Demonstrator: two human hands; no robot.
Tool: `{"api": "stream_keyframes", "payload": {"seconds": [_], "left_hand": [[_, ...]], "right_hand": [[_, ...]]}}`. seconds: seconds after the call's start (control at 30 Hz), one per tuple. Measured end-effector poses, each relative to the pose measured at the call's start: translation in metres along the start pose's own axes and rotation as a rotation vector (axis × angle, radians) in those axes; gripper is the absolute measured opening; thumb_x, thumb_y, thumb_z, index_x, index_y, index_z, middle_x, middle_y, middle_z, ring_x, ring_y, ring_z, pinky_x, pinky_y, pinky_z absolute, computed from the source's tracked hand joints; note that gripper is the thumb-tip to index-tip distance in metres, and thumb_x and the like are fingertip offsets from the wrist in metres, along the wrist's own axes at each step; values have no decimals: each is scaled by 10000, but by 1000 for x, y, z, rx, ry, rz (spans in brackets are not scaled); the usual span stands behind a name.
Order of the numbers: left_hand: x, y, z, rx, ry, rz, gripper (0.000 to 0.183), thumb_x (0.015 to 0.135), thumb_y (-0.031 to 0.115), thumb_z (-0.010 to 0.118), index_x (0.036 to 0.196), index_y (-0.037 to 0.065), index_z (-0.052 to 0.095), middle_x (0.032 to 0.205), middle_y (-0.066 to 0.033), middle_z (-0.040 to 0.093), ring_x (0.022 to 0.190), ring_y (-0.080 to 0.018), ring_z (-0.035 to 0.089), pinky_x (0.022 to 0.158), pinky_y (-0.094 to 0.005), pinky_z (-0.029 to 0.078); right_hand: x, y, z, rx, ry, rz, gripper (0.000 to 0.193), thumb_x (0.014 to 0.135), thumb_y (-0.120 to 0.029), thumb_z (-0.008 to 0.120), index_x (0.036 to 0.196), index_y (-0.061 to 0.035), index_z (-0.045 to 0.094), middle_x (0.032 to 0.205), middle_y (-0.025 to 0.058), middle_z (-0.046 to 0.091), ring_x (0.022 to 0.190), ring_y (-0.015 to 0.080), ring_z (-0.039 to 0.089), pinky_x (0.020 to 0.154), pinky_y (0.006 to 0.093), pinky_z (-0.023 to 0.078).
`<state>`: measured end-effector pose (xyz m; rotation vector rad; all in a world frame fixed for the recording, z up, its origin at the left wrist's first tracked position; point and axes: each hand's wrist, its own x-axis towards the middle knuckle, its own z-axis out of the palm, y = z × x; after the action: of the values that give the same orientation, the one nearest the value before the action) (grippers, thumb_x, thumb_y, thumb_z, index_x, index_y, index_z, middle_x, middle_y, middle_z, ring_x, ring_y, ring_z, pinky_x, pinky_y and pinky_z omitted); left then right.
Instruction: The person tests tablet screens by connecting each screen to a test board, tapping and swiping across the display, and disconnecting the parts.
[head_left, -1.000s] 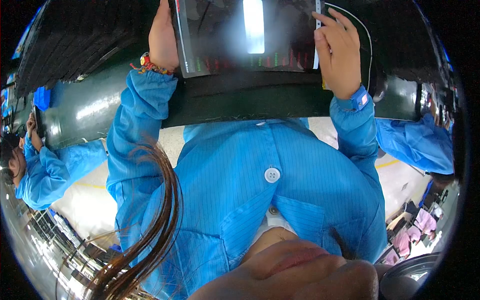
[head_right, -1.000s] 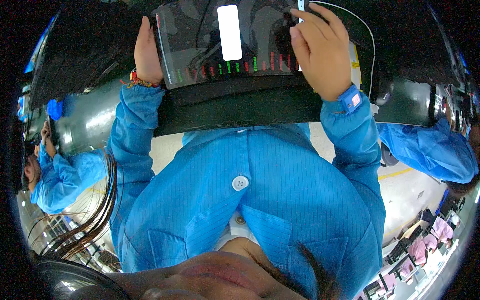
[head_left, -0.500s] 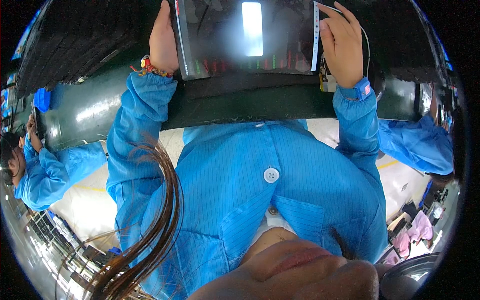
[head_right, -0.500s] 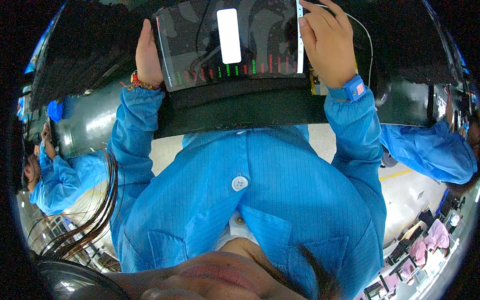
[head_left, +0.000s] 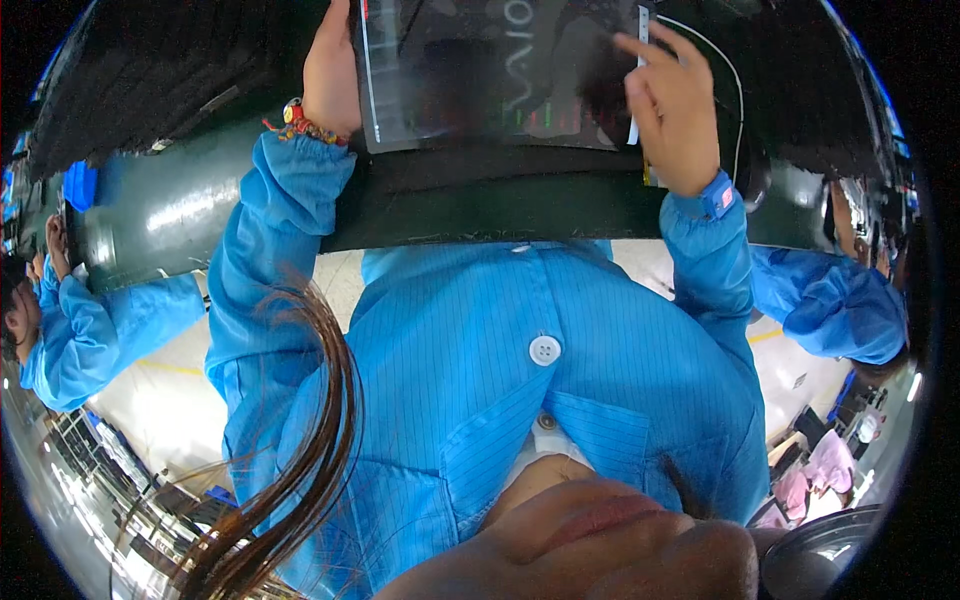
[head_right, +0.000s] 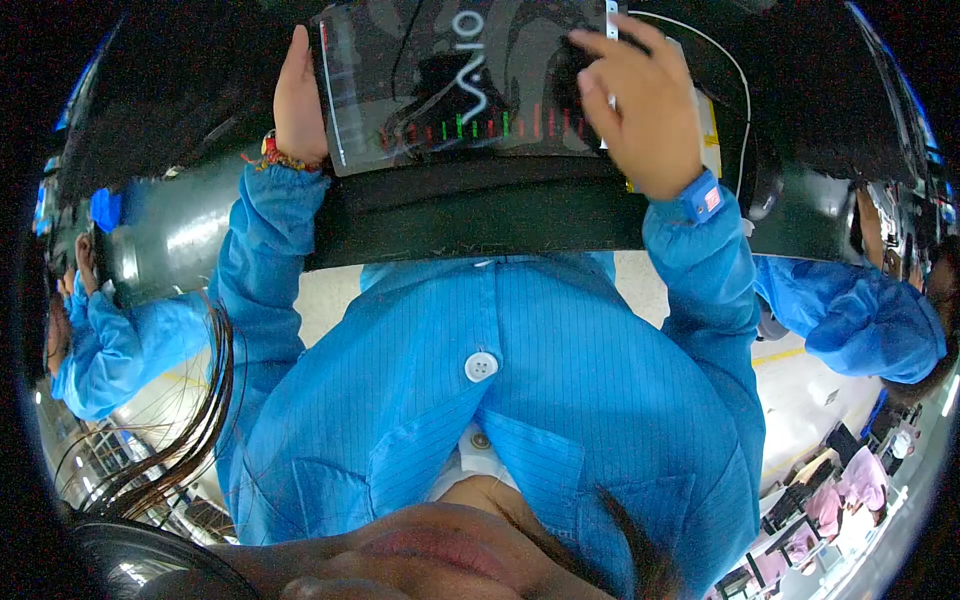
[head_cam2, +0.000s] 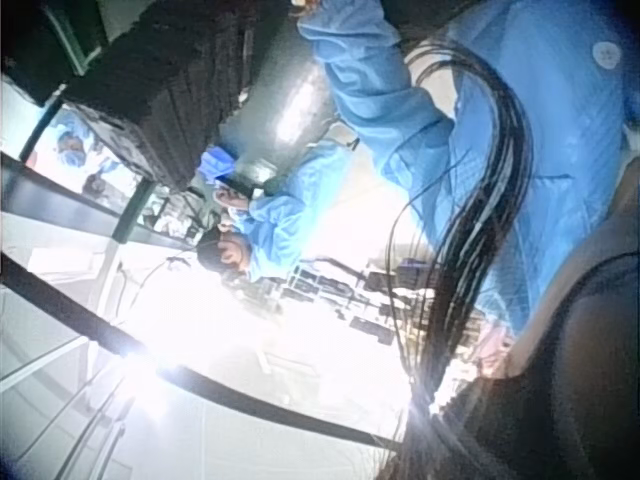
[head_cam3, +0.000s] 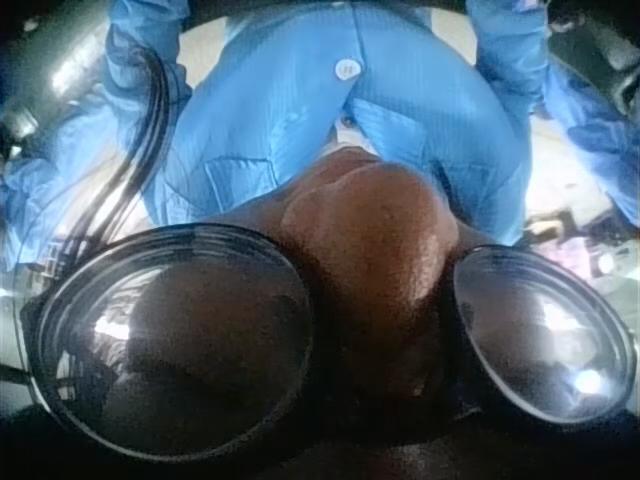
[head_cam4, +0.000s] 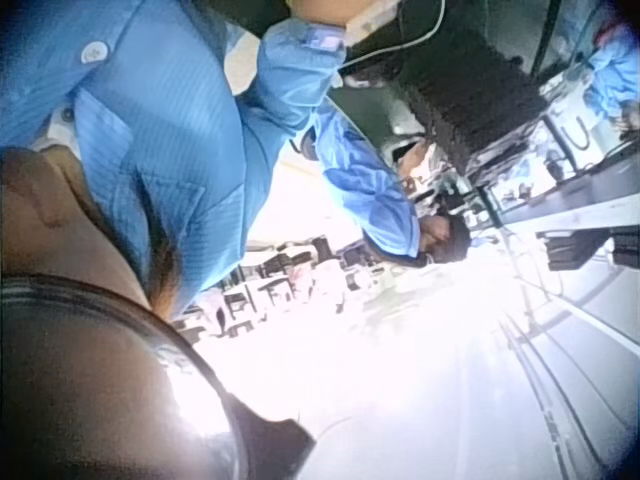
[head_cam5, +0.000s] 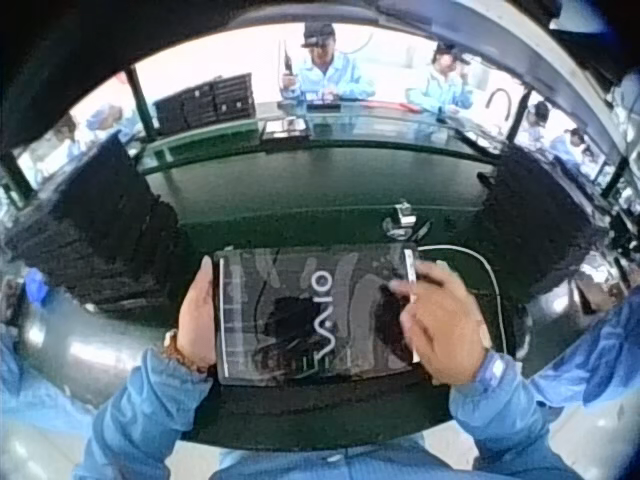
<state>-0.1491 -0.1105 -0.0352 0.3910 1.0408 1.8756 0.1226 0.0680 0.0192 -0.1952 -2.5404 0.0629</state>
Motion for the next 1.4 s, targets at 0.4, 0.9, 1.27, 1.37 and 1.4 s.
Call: {"api": "stream_keyframes", "payload": {"seconds": [0.4, 0.9, 1.27, 1.37, 1.4], "left_hand": [[-2, 1, 8, 128, 59, 15, 469, 995, 399, 291, 1251, 74, 510, 1172, -120, 601, 1017, -271, 608, 886, -406, 494], [-2, 2, 2, 102, 5, -26, 494, 987, 430, 302, 1262, 69, 498, 1199, -124, 585, 1039, -277, 595, 902, -411, 479], [-5, 5, 31, -208, -250, -60, 558, 974, 446, 317, 1229, -16, 498, 1223, -163, 562, 1120, -284, 538, 997, -389, 395], [-5, 5, 30, -146, -233, -32, 557, 978, 438, 306, 1224, -21, 501, 1216, -171, 565, 1102, -287, 550, 993, -390, 402], [-5, 5, 30, -147, -233, -32, 557, 978, 438, 306, 1224, -21, 501, 1216, -171, 565, 1102, -287, 550, 993, -390, 402]], "right_hand": [[1, -5, -1, -70, 41, 83, 117, 877, -179, 558, 869, -68, 597, 1212, 105, 591, 1227, 334, 426, 987, 441, 341], [3, 23, -3, -148, 4, 47, 194, 915, -218, 495, 879, -55, 595, 1261, 98, 564, 1259, 351, 373, 1015, 444, 312], [-2, -27, 2, 42, -79, -2, 68, 818, -112, 601, 824, -50, 574, 1205, 84, 591, 1211, 368, 422, 984, 442, 342], [-1, -44, 6, 172, -123, -64, 90, 780, -108, 635, 791, -56, 562, 1189, 71, 598, 1218, 360, 425, 993, 446, 337], [0, -48, 8, 172, -124, -64, 90, 780, -108, 635, 791, -56, 562, 1189, 71, 598, 1218, 360, 425, 993, 446, 337]]}}
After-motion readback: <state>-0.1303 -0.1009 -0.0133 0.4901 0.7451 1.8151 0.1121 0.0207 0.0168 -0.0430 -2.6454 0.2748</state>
